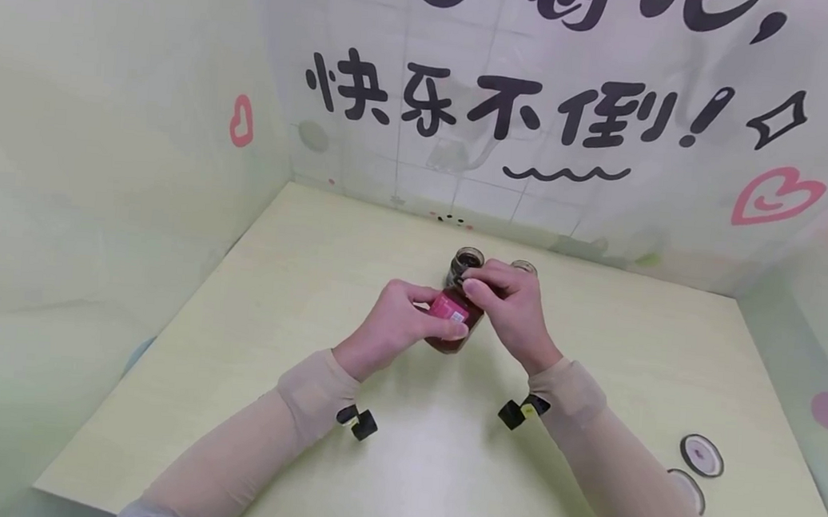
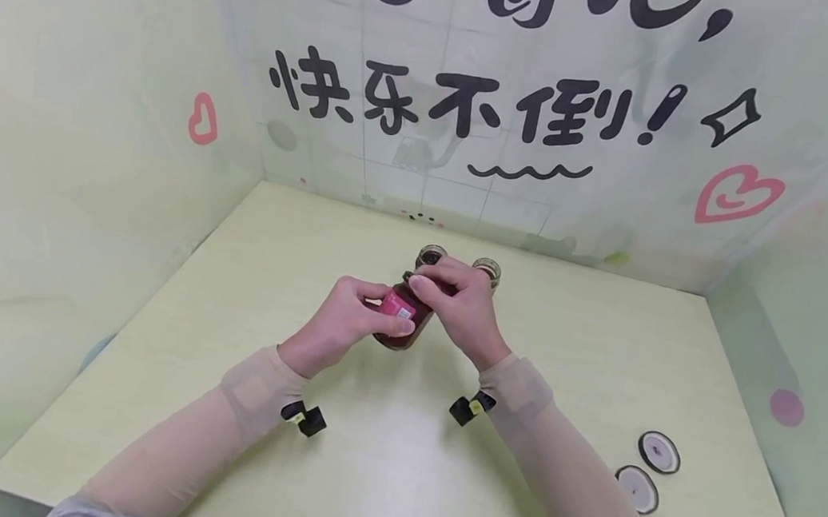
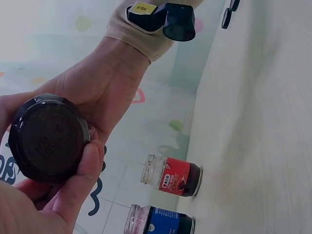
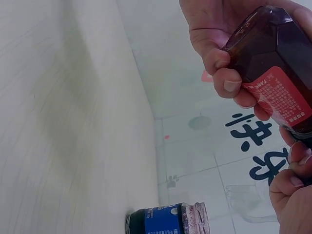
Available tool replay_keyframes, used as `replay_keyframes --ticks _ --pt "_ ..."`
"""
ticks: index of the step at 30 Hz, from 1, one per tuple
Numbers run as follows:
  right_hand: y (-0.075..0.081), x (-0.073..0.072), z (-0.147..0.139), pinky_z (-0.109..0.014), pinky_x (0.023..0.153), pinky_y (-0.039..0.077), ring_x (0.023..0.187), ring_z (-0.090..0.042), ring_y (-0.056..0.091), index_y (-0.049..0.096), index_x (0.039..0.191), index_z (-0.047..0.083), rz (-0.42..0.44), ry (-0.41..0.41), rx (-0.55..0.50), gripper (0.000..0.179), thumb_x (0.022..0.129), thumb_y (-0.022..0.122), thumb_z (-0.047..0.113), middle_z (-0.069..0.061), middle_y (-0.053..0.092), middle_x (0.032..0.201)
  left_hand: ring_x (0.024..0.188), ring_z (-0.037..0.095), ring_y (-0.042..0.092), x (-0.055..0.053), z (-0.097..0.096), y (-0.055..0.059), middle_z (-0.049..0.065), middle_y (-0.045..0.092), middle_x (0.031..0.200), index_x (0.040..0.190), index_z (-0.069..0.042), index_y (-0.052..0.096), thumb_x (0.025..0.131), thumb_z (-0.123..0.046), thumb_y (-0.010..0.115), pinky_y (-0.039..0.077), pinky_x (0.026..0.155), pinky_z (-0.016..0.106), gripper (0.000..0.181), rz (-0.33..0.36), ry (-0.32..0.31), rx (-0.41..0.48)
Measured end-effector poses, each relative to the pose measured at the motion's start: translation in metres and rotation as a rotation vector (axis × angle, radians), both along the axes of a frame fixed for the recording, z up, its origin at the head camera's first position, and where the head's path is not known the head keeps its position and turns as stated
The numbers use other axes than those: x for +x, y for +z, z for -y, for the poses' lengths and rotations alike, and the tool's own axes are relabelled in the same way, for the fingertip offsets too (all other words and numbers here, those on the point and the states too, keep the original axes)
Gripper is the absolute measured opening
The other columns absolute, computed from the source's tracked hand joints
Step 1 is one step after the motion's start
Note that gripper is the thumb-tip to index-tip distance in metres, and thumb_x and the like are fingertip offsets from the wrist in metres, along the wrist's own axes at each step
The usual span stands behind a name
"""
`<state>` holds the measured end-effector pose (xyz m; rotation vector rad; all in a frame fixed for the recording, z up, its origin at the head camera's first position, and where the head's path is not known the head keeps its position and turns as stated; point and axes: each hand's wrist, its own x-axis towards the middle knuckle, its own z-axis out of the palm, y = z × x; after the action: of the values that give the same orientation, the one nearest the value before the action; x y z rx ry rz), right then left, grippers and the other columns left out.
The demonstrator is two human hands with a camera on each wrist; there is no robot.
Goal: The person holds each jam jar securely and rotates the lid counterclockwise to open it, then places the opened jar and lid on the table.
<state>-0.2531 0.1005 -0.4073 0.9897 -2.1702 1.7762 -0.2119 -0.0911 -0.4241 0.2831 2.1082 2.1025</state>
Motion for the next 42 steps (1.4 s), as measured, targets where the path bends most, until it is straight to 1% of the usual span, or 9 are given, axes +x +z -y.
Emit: replay_keyframes --ticks 5,12,16,21,27,30,37,39,42 --pt "-0.015 -0.012 -0.002 -0.026 0.061 0.048 0.076 -0.022 0.057 0.077 0.099 -0.001 -0.005 0.003 -0.027 0.011 0.093 0.067 0.000 -0.010 0.068 0.085 0.076 0.027 0.072 -0.002 0.000 -0.001 0.015 0.075 0.089 0.100 -0.001 0.079 0.074 -0.014 0.090 0.059 0.073 0.037 0.032 0.003 -0.007 0.013" --pt "-0.018 -0.012 -0.002 -0.028 0.058 0.048 0.074 -0.023 0.055 0.078 0.099 0.003 -0.022 0.011 -0.059 0.012 0.095 0.069 0.010 -0.009 0.068 0.084 0.081 0.030 0.073 -0.003 0.002 -0.001 0.015 0.075 0.092 0.102 -0.001 0.078 0.075 -0.015 0.090 0.060 0.075 0.039 0.033 0.002 -0.036 0.019" --pt "-0.017 -0.011 -0.002 -0.027 0.057 0.048 0.074 -0.023 0.054 0.077 0.101 0.001 -0.006 0.011 -0.074 0.012 0.094 0.069 0.006 -0.010 0.067 0.085 0.081 0.030 0.073 -0.003 0.003 0.000 0.015 0.075 0.093 0.103 0.000 0.077 0.075 -0.014 0.090 0.060 0.074 0.039 0.034 -0.004 -0.043 0.021" --pt "-0.012 -0.008 -0.002 -0.025 0.057 0.047 0.074 -0.022 0.054 0.076 0.100 -0.003 -0.010 0.001 -0.063 0.011 0.093 0.067 -0.001 -0.012 0.066 0.084 0.081 0.029 0.073 -0.004 0.002 0.001 0.017 0.074 0.094 0.103 0.000 0.077 0.075 -0.014 0.089 0.060 0.074 0.039 0.034 -0.010 -0.054 0.026" --pt "0.008 0.009 0.001 -0.024 0.056 0.045 0.071 -0.020 0.052 0.073 0.098 -0.009 -0.032 -0.009 -0.048 0.013 0.094 0.065 0.000 -0.012 0.064 0.081 0.082 0.029 0.073 -0.006 0.003 0.000 0.018 0.074 0.096 0.104 0.001 0.076 0.075 -0.013 0.089 0.060 0.074 0.039 0.034 -0.015 -0.069 0.029" --pt "0.011 0.010 0.001 -0.024 0.056 0.045 0.072 -0.020 0.052 0.073 0.098 -0.009 -0.034 -0.006 -0.039 0.013 0.093 0.065 0.000 -0.012 0.064 0.081 0.083 0.030 0.073 -0.005 0.003 0.000 0.018 0.074 0.097 0.105 0.001 0.076 0.075 -0.012 0.089 0.060 0.074 0.040 0.036 -0.005 -0.072 0.032" --pt "0.007 -0.002 -0.012 -0.026 0.060 0.046 0.072 -0.021 0.055 0.076 0.099 0.001 -0.058 0.008 0.068 0.011 0.091 0.069 0.000 -0.008 0.067 0.083 0.084 0.029 0.074 0.002 -0.003 0.001 0.013 0.075 0.095 0.106 -0.004 0.077 0.076 -0.020 0.090 0.060 0.074 0.039 0.036 -0.015 -0.065 0.015" --pt "0.008 -0.008 -0.018 -0.028 0.060 0.046 0.071 -0.021 0.056 0.078 0.102 0.009 -0.045 0.013 0.139 0.011 0.092 0.072 0.008 -0.003 0.068 0.085 0.083 0.028 0.074 0.005 -0.004 0.003 0.012 0.075 0.094 0.104 -0.007 0.077 0.076 -0.022 0.090 0.060 0.073 0.038 0.035 -0.037 -0.050 -0.005" --pt "0.020 -0.010 -0.024 -0.031 0.061 0.050 0.070 -0.018 0.060 0.078 0.106 0.021 0.004 0.026 0.292 0.015 0.094 0.073 0.028 0.005 0.070 0.088 0.081 0.026 0.074 0.010 -0.004 0.005 0.009 0.075 0.090 0.102 -0.009 0.077 0.076 -0.026 0.089 0.059 0.072 0.041 0.033 -0.059 -0.017 -0.046"
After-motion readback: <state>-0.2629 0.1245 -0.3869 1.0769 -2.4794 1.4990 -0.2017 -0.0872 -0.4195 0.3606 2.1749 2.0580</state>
